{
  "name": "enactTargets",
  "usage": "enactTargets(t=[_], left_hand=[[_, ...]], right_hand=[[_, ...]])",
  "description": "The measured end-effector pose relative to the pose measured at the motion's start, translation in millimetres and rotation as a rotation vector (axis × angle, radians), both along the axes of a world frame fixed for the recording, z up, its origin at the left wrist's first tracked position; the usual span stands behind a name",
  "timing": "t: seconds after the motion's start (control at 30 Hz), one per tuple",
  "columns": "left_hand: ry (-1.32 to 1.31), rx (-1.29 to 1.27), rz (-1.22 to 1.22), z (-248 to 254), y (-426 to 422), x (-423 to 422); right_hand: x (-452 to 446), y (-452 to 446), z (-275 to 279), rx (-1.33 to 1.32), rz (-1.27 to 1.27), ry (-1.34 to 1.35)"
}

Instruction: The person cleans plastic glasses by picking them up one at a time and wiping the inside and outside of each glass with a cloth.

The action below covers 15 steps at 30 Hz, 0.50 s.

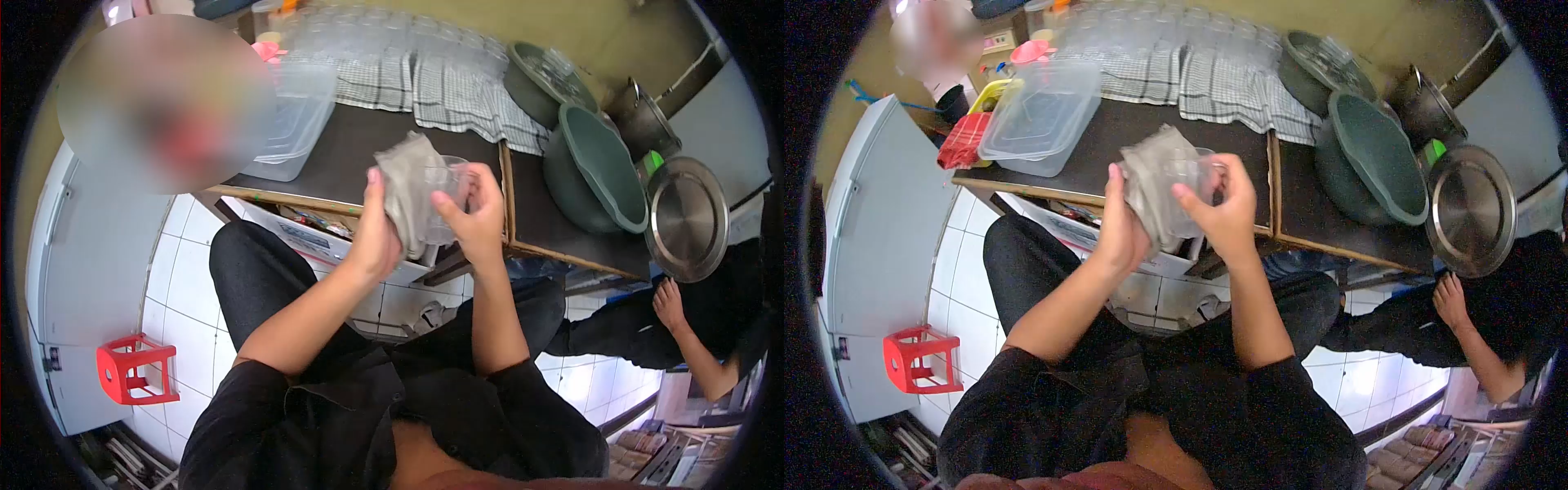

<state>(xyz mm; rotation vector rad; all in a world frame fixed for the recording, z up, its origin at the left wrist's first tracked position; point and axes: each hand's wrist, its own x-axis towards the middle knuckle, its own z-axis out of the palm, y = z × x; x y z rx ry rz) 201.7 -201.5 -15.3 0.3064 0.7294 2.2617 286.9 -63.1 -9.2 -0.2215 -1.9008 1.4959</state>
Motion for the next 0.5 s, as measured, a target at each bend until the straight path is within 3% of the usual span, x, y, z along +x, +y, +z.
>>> enactTargets(t=[0.03, 0.07, 0.1, 0.13, 0.17, 0.2, 0.33, 0.43, 0.5], left_hand=[[-0.105, 0.183, -0.022, 2, -4, 1], [-0.238, 0.242, -0.197, 8, -12, -2], [-0.233, 0.254, -0.183, 4, -14, -9], [-0.272, 0.259, -0.311, -8, -11, -17], [-0.312, 0.265, -0.443, -20, -7, -23], [-0.143, 0.181, -0.408, -27, -1, -18], [-0.064, 0.165, -0.423, -51, 17, -3], [-0.113, 0.166, -0.291, -45, 18, 11], [-0.242, 0.233, -0.323, -50, 21, 4]], right_hand=[[1, 1, -1, -0.035, -0.053, 0.059], [4, 3, 0, -0.075, -0.03, 0.099], [10, 5, 1, -0.116, -0.008, 0.138], [18, 3, 3, -0.298, 0.015, 0.121], [21, -1, 9, -0.286, 0.028, 0.12], [24, -5, 18, -0.314, 0.075, 0.099], [24, -6, 19, -0.286, 0.085, -0.032], [13, -12, 11, -0.286, -0.008, -0.076], [17, -8, 5, -0.126, -0.009, -0.237]])
